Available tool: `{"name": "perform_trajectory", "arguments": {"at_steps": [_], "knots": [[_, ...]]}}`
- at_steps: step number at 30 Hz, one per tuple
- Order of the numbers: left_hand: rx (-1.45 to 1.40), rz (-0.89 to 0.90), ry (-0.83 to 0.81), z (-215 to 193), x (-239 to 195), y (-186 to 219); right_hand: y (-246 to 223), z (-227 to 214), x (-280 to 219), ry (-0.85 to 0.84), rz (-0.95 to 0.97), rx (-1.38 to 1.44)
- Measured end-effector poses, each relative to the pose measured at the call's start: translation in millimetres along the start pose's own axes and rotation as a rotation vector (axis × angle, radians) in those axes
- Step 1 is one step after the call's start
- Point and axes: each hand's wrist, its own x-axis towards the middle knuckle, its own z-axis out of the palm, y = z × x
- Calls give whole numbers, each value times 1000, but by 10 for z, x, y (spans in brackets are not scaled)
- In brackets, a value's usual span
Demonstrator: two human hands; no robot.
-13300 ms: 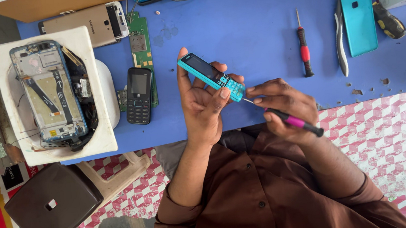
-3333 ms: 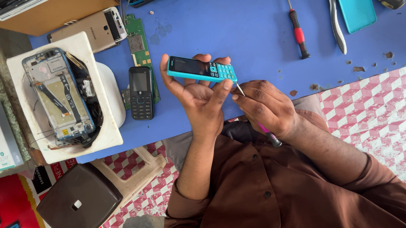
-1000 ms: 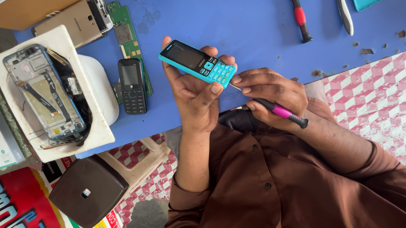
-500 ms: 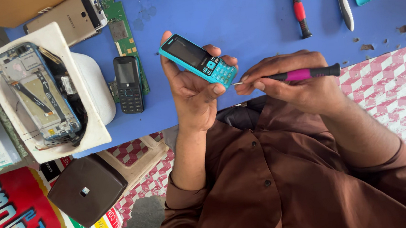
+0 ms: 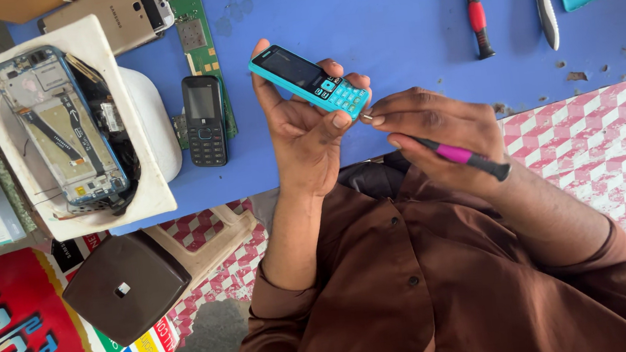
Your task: The person handles a teal feature phone, removes its battery, and then uses a screwdriver to pry open the front keypad cover. The person works at a blue workbench cluttered with other disassembled phones and tools.
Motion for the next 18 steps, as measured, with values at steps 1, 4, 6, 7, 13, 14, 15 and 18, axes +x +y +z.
{"name": "perform_trajectory", "arguments": {"at_steps": [1,4,6,7,13,14,15,18], "knots": [[3,0,2,3,-1,4,-3,11,-8,1,-34,-27],[-4,-10,29,16,2,5,-26,66,-27,15,-85,-103],[6,-4,23,20,2,2,-28,118,-35,40,-109,-124],[12,0,21,21,-1,4,-22,155,-34,60,-126,-120],[10,17,8,43,-11,-7,23,257,-79,136,-240,-270],[13,20,7,46,-7,-10,39,277,-84,153,-255,-296],[16,23,8,48,-9,-15,56,296,-91,163,-264,-307],[18,21,19,54,-12,-23,101,318,-113,170,-258,-274]]}}
